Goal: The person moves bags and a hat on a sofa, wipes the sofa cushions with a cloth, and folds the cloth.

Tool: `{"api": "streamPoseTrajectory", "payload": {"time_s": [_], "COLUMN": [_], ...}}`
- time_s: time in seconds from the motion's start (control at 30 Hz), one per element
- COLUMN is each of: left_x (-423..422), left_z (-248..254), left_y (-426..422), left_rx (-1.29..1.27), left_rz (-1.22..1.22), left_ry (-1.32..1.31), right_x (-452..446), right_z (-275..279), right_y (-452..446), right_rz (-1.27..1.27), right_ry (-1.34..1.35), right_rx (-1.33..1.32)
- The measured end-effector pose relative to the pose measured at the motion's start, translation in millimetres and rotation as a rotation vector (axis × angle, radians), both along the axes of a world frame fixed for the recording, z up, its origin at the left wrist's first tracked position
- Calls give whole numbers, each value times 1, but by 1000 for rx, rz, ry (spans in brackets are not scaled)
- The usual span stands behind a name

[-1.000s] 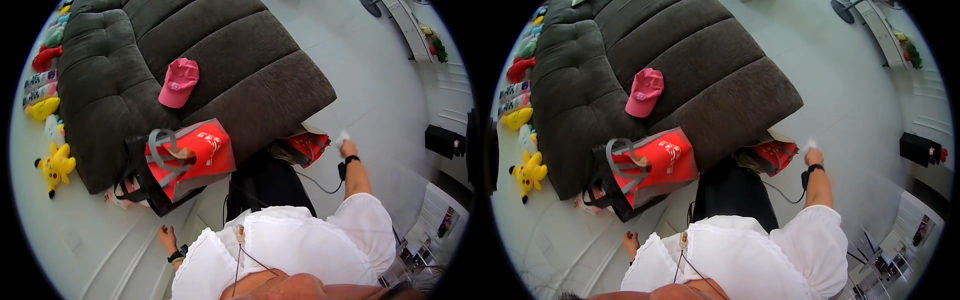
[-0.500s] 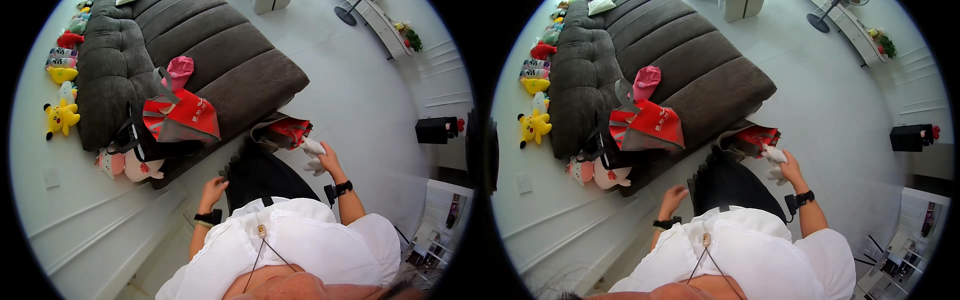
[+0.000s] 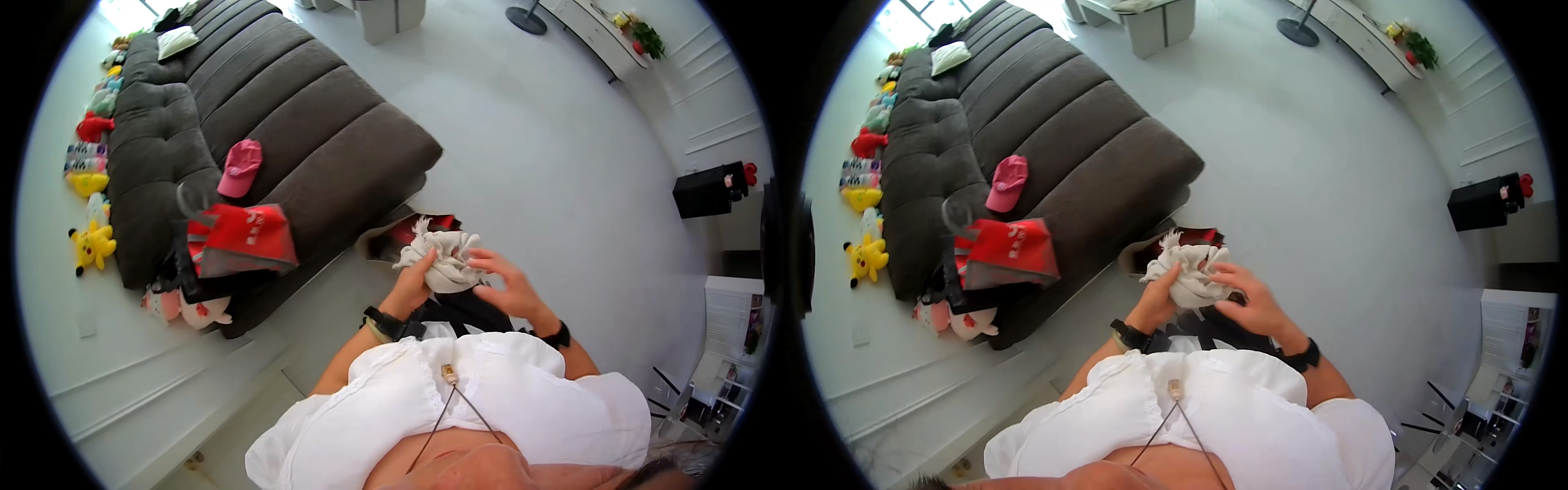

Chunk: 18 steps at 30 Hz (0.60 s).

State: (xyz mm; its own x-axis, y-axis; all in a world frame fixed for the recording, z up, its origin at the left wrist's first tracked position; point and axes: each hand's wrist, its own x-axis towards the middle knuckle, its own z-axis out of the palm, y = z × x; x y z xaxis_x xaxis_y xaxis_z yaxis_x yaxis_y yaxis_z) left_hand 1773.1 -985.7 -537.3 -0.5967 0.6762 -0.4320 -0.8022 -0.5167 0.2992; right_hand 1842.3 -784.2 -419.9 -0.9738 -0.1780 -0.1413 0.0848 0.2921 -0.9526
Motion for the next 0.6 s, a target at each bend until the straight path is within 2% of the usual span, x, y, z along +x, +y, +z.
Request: {"api": "streamPoseTrajectory", "payload": {"time_s": [0.03,0.1,0.13,0.2,0.23,0.3,0.37,0.5,0.6], "left_x": [-4,-20,-18,-27,-34,-49,-61,-88,-119], "left_z": [-1,1,2,-35,-30,-10,-14,-33,-54], "left_y": [30,90,114,158,175,205,220,230,230], "left_rx": [-27,-76,-110,-85,-103,-136,-155,-201,-177], "left_rz": [7,12,-2,4,-32,-82,-44,72,112], "left_ry": [-13,-66,-110,-152,-134,-124,-55,-13,-78], "right_x": [4,11,2,-10,-17,-40,-60,-100,-136], "right_z": [7,26,58,114,141,175,202,200,188], "right_y": [46,128,154,189,195,215,238,261,275], "right_rz": [-64,-180,-100,49,121,365,497,578,528], "right_ry": [-108,-148,-32,104,157,218,152,170,299], "right_rx": [-97,-461,-589,-924,-1086,-1127,-1075,-1166,-1185]}}
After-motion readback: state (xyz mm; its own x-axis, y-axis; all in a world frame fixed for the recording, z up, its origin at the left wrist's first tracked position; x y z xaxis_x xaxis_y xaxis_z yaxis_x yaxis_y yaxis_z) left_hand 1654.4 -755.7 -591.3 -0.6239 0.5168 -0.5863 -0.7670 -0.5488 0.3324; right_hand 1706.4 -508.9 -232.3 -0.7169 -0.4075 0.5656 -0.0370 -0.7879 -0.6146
